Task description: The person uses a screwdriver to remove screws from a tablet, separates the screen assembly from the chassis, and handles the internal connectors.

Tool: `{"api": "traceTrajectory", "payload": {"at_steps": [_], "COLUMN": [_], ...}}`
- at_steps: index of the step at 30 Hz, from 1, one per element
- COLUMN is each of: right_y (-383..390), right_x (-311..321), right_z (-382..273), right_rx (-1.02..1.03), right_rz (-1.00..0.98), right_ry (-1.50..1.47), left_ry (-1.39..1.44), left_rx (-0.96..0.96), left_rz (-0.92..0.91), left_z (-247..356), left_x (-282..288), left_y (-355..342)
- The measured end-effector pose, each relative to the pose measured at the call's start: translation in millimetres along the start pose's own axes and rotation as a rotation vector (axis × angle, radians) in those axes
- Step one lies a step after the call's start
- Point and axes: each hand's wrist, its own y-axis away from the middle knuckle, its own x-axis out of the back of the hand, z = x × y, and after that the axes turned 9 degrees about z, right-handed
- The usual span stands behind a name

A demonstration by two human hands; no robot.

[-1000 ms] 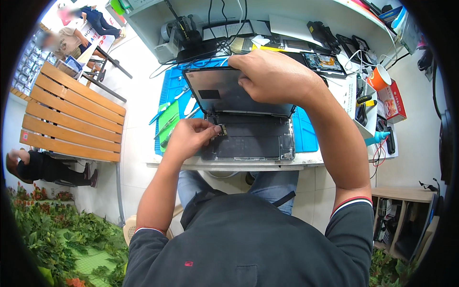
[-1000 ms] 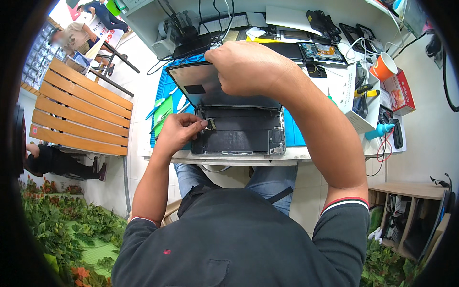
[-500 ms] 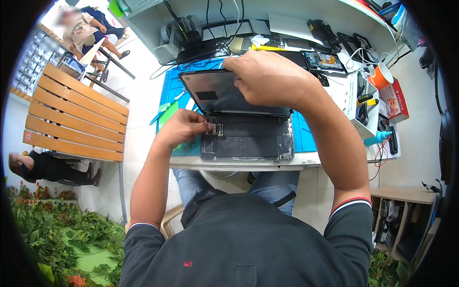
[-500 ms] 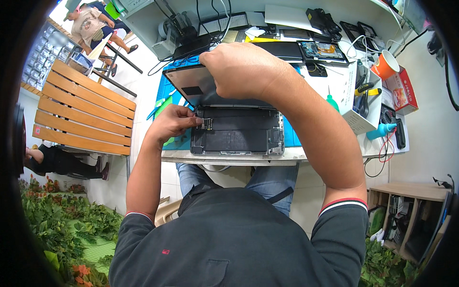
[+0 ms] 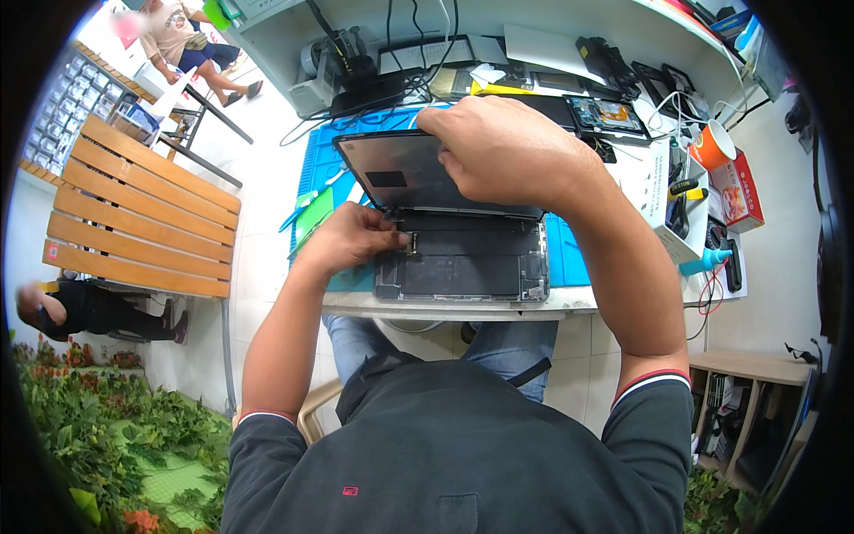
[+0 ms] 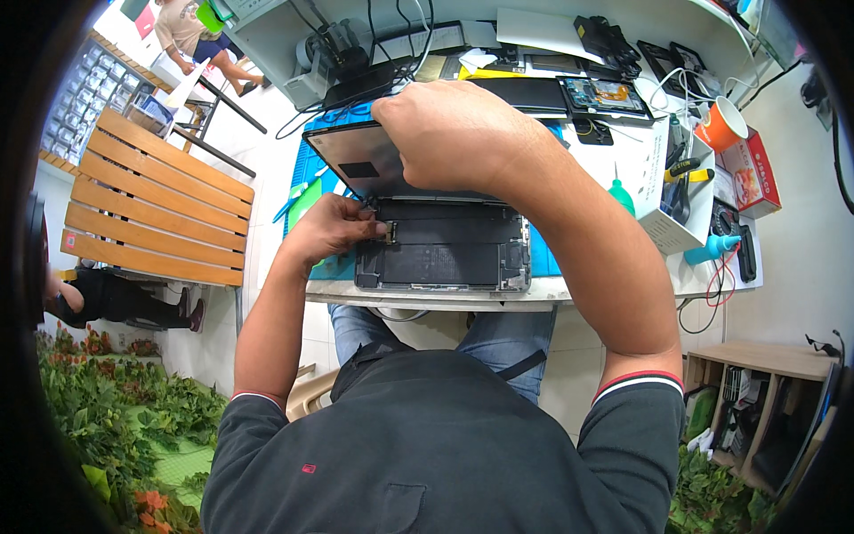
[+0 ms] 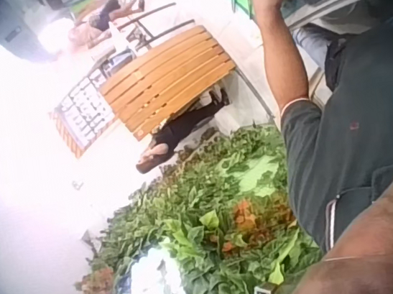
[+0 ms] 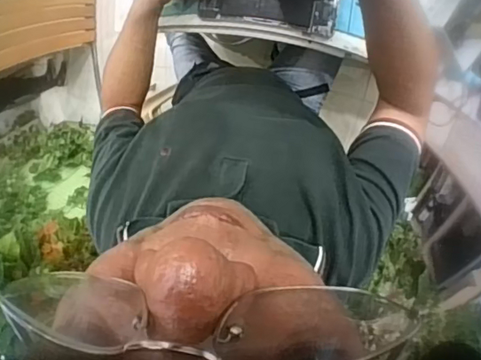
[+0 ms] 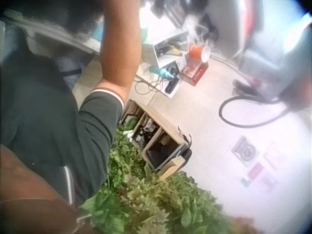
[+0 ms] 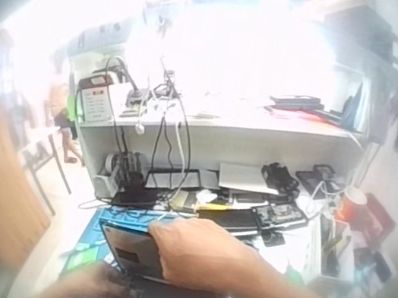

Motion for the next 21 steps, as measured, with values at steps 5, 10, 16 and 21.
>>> {"api": "traceTrajectory", "payload": {"at_steps": [5,10,16,21], "right_y": [0,0,-1,0], "right_x": [-5,-5,-3,-5], "right_z": [2,3,0,3], "right_rx": [0.009,0.015,0.004,0.021], "right_rz": [0.025,0.025,0.010,0.037], "right_ry": [0.009,0.013,0.010,0.007], "left_ry": [0.023,0.039,-0.020,-0.058], "left_rx": [-0.030,-0.048,-0.076,-0.113], "left_rz": [0.059,0.094,0.106,0.091], "left_z": [-4,0,-1,1], "left_x": [-8,-11,-12,-10], "left_y": [-1,5,4,1]}}
